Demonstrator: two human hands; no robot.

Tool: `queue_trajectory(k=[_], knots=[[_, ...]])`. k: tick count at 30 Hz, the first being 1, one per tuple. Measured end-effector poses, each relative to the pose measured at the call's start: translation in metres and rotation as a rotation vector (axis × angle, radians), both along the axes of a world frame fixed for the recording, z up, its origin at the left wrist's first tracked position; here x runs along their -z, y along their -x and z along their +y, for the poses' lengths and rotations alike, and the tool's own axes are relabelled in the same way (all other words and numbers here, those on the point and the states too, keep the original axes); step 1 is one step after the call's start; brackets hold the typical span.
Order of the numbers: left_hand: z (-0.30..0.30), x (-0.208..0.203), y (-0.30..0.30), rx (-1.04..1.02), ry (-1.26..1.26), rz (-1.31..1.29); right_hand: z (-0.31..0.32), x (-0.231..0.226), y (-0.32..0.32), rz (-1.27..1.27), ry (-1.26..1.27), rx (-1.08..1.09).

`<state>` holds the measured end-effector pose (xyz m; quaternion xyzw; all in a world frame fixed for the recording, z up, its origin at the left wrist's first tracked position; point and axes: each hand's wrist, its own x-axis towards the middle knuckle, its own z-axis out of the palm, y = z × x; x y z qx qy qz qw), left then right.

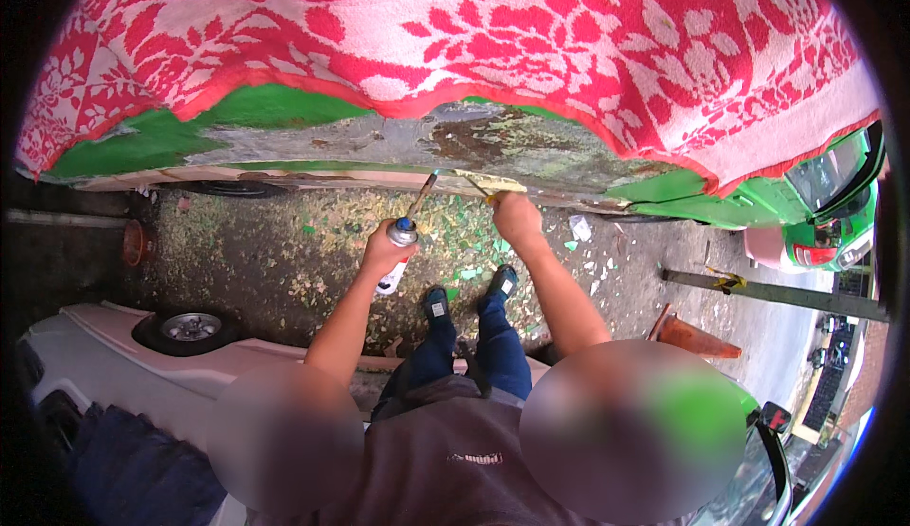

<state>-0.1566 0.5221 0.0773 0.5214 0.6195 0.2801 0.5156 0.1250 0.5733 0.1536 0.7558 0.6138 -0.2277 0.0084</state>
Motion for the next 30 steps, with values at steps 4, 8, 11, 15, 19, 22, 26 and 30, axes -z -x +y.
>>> queue_trajectory(k=[4, 8, 11, 15, 19, 22, 26, 30], knots=[[0.003, 0.003, 0.008, 0.013, -0.069, 0.082, -0.002, -0.034, -0.005, 0.132, -0.06, 0.004], [-0.004, -0.003, 0.0, 0.031, -0.043, 0.063, -0.014, -0.015, -0.015, 0.092, -0.102, 0.028], [0.005, 0.011, 0.005, 0.029, -0.056, 0.06, -0.013, -0.04, -0.021, 0.135, -0.102, 0.0], [0.0, 0.007, -0.009, 0.048, -0.006, 0.072, -0.011, -0.002, -0.02, 0.062, -0.034, 0.046], [0.0, 0.035, 0.007, 0.021, -0.07, 0.009, -0.001, -0.035, -0.019, 0.169, -0.054, 0.003], [0.01, 0.028, -0.003, 0.052, -0.031, 0.005, -0.009, 0.002, -0.018, 0.113, -0.018, 0.039], [-0.003, 0.018, -0.005, 0.057, -0.02, 0.048, -0.02, -0.033, -0.032, 0.233, -0.064, 0.082], [-0.009, -0.004, -0.011, 0.011, 0.119, -0.046, -0.02, 0.009, -0.025, 0.15, -0.026, 0.074]])
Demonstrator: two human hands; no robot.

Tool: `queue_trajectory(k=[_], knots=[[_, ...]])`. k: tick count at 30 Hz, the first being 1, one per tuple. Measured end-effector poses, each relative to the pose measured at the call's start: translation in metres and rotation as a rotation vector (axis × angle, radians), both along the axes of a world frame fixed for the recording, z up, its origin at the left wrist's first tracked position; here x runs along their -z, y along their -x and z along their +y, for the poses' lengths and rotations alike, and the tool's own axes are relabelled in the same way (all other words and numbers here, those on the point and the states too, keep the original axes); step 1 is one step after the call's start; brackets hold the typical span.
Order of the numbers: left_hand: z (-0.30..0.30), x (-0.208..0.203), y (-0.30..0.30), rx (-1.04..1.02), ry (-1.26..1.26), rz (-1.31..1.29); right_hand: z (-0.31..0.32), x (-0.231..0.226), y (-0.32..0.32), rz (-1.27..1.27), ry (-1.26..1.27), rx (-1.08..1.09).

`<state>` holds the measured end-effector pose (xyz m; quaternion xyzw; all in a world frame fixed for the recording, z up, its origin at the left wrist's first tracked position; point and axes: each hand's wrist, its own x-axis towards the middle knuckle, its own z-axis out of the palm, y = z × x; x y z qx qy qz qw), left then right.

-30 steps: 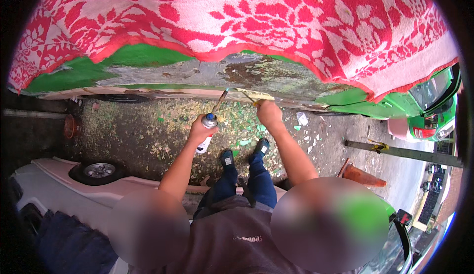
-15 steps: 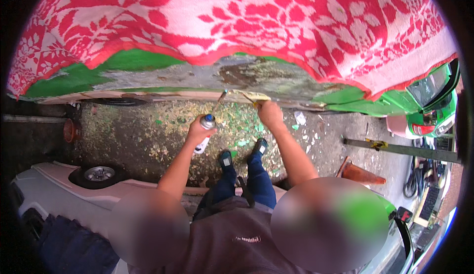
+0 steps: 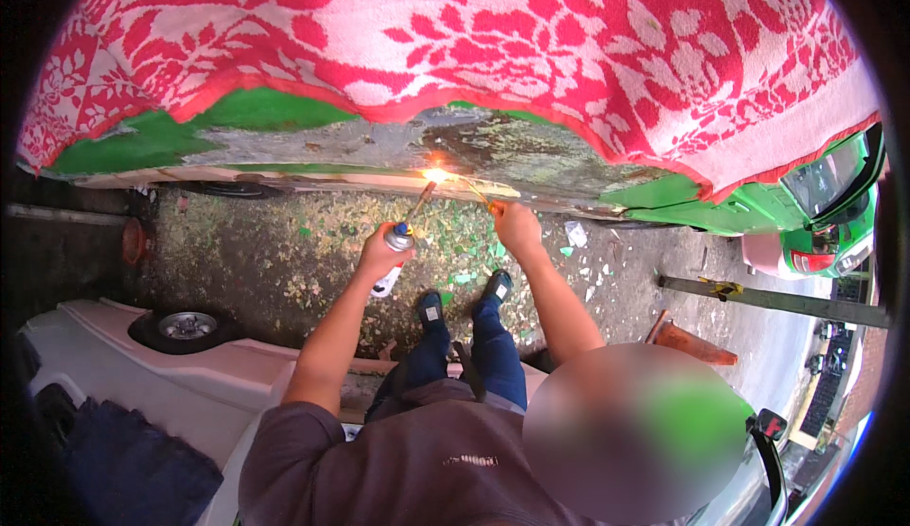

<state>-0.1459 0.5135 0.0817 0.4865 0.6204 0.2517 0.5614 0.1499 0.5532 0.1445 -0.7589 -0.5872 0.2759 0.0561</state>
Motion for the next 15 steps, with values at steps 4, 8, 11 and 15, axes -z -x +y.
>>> queue_trajectory(k=[4, 8, 11, 15], knots=[[0.007, 0.028, 0.012, -0.025, -0.126, 0.041, 0.02, -0.028, -0.018, 0.008, -0.017, -0.083], [0.011, 0.024, 0.008, 0.038, -0.138, 0.114, 0.016, 0.01, -0.01, 0.023, -0.05, 0.045], [0.006, 0.027, 0.012, 0.032, -0.107, 0.129, 0.012, -0.016, -0.019, 0.059, -0.084, -0.01], [0.007, 0.029, 0.01, -0.022, -0.136, 0.069, 0.013, -0.003, 0.005, 0.017, -0.009, 0.0]])
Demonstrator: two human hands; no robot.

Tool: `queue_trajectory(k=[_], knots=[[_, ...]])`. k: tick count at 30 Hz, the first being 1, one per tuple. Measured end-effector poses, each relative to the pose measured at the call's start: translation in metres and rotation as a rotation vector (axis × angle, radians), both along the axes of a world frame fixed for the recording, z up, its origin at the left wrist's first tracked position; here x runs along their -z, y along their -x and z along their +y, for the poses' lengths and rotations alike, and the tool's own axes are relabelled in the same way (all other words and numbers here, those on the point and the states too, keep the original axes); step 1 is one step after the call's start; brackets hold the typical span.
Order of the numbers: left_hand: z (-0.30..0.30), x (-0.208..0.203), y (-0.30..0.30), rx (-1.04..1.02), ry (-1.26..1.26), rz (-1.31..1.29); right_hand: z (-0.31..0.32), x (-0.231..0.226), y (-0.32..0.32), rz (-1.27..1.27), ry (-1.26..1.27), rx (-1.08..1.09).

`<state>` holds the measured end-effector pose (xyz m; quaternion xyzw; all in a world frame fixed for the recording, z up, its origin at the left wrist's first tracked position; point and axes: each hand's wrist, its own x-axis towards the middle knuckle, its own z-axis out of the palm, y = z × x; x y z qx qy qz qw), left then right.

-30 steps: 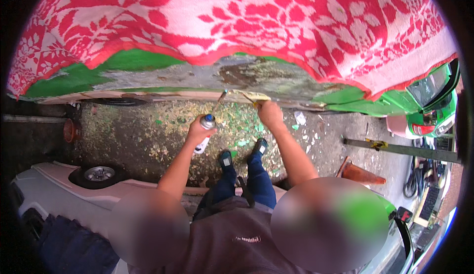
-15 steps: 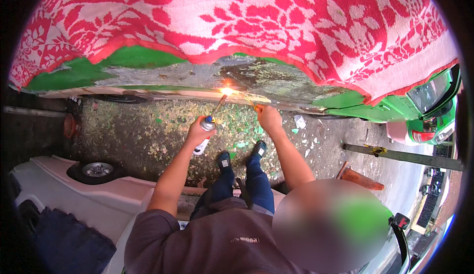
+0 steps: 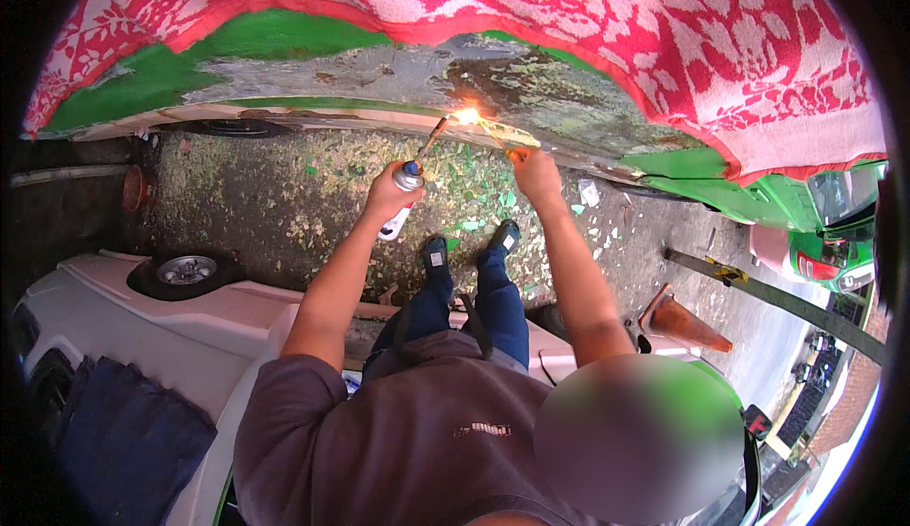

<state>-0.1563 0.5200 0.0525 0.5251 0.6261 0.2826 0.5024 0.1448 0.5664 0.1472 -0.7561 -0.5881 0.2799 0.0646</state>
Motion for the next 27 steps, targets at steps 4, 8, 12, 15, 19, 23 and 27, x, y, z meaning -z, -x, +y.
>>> queue_trajectory(k=[4, 8, 12, 15, 19, 23, 27], knots=[[-0.006, -0.012, 0.003, -0.053, -0.038, 0.102, -0.017, -0.001, -0.003, 0.127, -0.079, 0.081], [-0.002, -0.015, 0.004, -0.073, 0.007, 0.027, -0.011, -0.001, 0.005, 0.08, -0.098, 0.056], [-0.004, 0.001, 0.015, -0.088, -0.075, 0.117, -0.017, -0.004, 0.008, 0.095, -0.14, 0.052], [-0.009, -0.002, 0.017, -0.044, -0.023, 0.095, -0.019, -0.033, 0.015, 0.139, -0.12, 0.043], [-0.015, -0.002, 0.018, -0.033, -0.072, 0.048, -0.005, 0.047, 0.021, -0.036, 0.022, -0.016], [-0.019, -0.008, 0.036, -0.068, -0.039, 0.057, -0.013, -0.021, 0.028, 0.081, -0.128, -0.012], [-0.01, -0.033, 0.031, -0.046, 0.009, 0.099, -0.008, -0.001, 0.026, 0.069, -0.103, 0.032]])
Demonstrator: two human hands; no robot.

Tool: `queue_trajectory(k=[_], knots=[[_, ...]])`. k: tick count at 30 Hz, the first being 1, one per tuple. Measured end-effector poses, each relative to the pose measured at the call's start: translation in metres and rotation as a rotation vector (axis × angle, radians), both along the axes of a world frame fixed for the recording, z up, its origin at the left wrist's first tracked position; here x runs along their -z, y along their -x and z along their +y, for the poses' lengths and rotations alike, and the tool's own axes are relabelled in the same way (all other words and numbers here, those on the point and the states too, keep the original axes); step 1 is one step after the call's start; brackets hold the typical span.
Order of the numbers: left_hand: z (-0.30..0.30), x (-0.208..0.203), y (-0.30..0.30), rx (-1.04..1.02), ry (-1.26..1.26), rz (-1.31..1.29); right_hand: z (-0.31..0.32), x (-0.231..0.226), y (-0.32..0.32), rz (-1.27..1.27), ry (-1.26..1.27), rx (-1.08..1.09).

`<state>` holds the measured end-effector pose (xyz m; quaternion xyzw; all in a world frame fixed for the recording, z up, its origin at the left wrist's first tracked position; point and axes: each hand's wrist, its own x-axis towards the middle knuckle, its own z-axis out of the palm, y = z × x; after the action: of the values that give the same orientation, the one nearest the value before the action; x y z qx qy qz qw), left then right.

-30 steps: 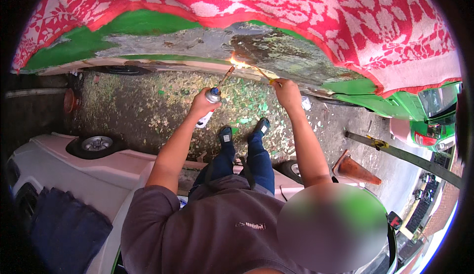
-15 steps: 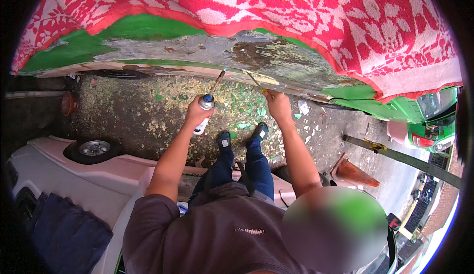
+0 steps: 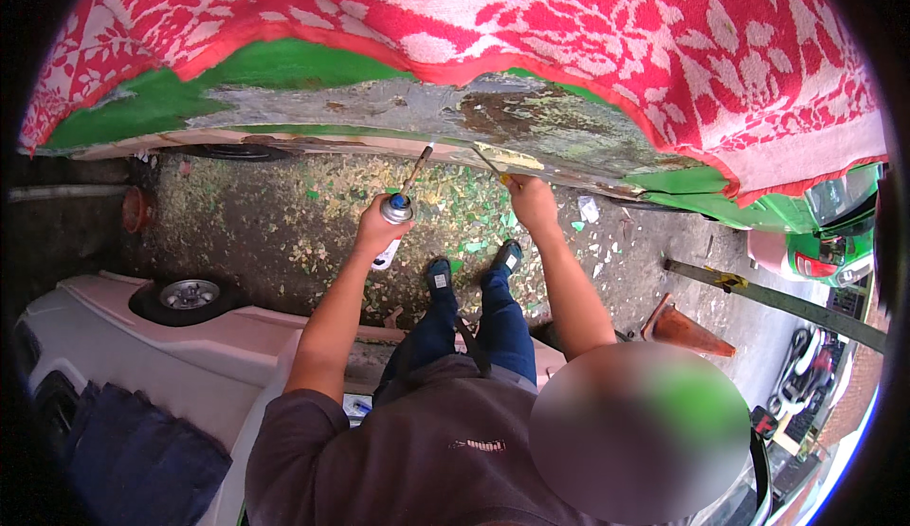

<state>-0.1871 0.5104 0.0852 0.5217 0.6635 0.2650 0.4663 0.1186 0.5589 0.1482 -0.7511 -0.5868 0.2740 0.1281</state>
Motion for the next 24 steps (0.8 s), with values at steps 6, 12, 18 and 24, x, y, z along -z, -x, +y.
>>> queue_trajectory(k=[6, 12, 18, 24], knots=[[-0.005, 0.009, 0.005, 0.008, -0.038, -0.024, -0.016, -0.019, -0.011, 0.009, -0.011, 0.019], [-0.002, 0.007, -0.002, 0.005, -0.006, -0.025, -0.011, -0.025, -0.013, -0.038, -0.01, -0.032], [-0.006, 0.034, 0.01, -0.004, -0.087, -0.031, -0.003, -0.04, -0.019, -0.044, -0.006, -0.097], [-0.003, 0.006, 0.006, -0.01, -0.033, -0.052, 0.006, -0.018, -0.023, -0.097, 0.042, -0.162]])
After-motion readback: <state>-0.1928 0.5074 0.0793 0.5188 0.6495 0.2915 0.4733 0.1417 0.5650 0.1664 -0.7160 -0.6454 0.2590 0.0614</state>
